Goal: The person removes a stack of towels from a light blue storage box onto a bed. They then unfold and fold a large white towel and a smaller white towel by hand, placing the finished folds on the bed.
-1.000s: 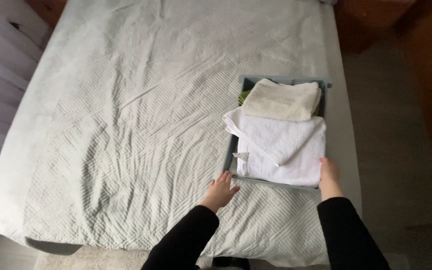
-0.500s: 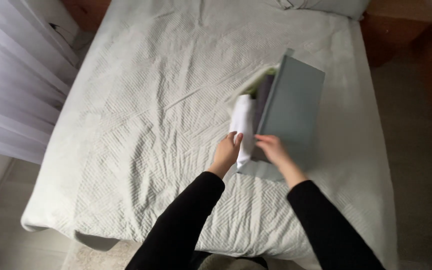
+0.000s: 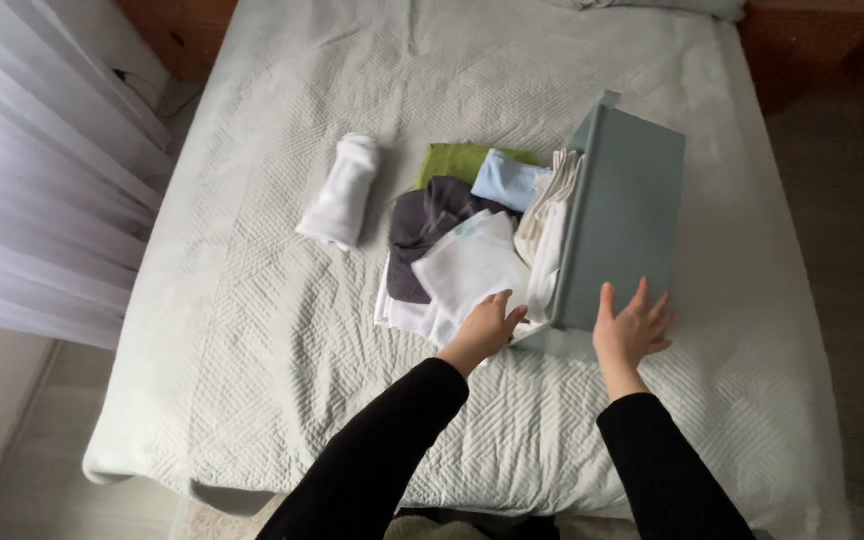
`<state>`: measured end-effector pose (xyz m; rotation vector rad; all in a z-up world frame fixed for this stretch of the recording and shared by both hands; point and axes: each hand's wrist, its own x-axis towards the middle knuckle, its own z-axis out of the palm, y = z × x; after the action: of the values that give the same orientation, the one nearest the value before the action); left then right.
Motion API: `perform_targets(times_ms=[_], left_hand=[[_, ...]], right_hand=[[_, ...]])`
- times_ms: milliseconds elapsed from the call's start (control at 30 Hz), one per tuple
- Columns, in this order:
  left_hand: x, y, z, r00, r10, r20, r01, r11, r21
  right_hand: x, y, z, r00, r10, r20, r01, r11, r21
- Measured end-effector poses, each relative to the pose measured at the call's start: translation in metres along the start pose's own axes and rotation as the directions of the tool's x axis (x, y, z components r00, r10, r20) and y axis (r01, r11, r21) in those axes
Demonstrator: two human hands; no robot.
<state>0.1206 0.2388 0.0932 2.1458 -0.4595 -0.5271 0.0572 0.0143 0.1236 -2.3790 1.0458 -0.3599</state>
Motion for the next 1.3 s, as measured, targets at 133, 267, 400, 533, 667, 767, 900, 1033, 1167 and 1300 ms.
perform_targets(times_ms=[133, 267, 400, 533, 667, 767, 900, 1033, 1167, 1300], left_hand=[[0.019, 0.036, 0.019, 0.998, 0.067, 0.000, -0.067, 0.998, -0.020], [0.057, 0.035, 0.069, 0.996, 0.009, -0.087, -0.016, 0.996, -0.086], [0.066, 0.074, 0.074, 0.938, -0.233, -0.257, 0.200, 0.968, -0.149], [0.071, 0.077, 0.047, 0.858, -0.418, -0.300, 0.377, 0.907, -0.185], [0.067, 0.028, -0.013, 0.793, -0.479, -0.377, 0.438, 0.878, -0.194], [0.050, -0.023, -0.065, 0.730, -0.550, -0.406, 0.491, 0.835, -0.249], [0.058, -0.126, -0.094, 0.648, -0.663, -0.376, 0.505, 0.743, -0.440], [0.066, -0.079, -0.110, 0.653, -0.669, -0.356, 0.589, 0.744, -0.317], [0.110, -0.050, -0.098, 0.665, -0.682, -0.303, 0.522, 0.716, -0.464], [0.179, -0.014, -0.076, 0.720, -0.652, -0.236, 0.353, 0.638, -0.685]], right_hand=[[0.019, 0.033, -0.008, 0.994, 0.105, -0.028, -0.104, 0.994, 0.011], [0.053, 0.112, 0.017, 0.949, 0.267, 0.168, -0.291, 0.947, 0.136], [0.055, 0.112, 0.015, 0.958, 0.133, 0.253, -0.182, 0.967, 0.178], [0.046, 0.094, 0.028, 0.973, 0.082, 0.215, -0.138, 0.955, 0.261], [0.011, 0.011, 0.022, 0.964, -0.066, 0.259, -0.009, 0.960, 0.280], [-0.030, -0.072, -0.003, 0.917, -0.333, 0.219, 0.229, 0.890, 0.395], [-0.055, -0.135, -0.008, 0.731, -0.679, 0.068, 0.598, 0.685, 0.416], [-0.029, -0.162, -0.030, 0.627, -0.779, 0.002, 0.739, 0.595, 0.316], [0.008, -0.167, -0.055, 0.628, -0.778, -0.026, 0.757, 0.603, 0.253], [0.043, -0.187, -0.118, 0.601, -0.796, -0.064, 0.792, 0.584, 0.176]])
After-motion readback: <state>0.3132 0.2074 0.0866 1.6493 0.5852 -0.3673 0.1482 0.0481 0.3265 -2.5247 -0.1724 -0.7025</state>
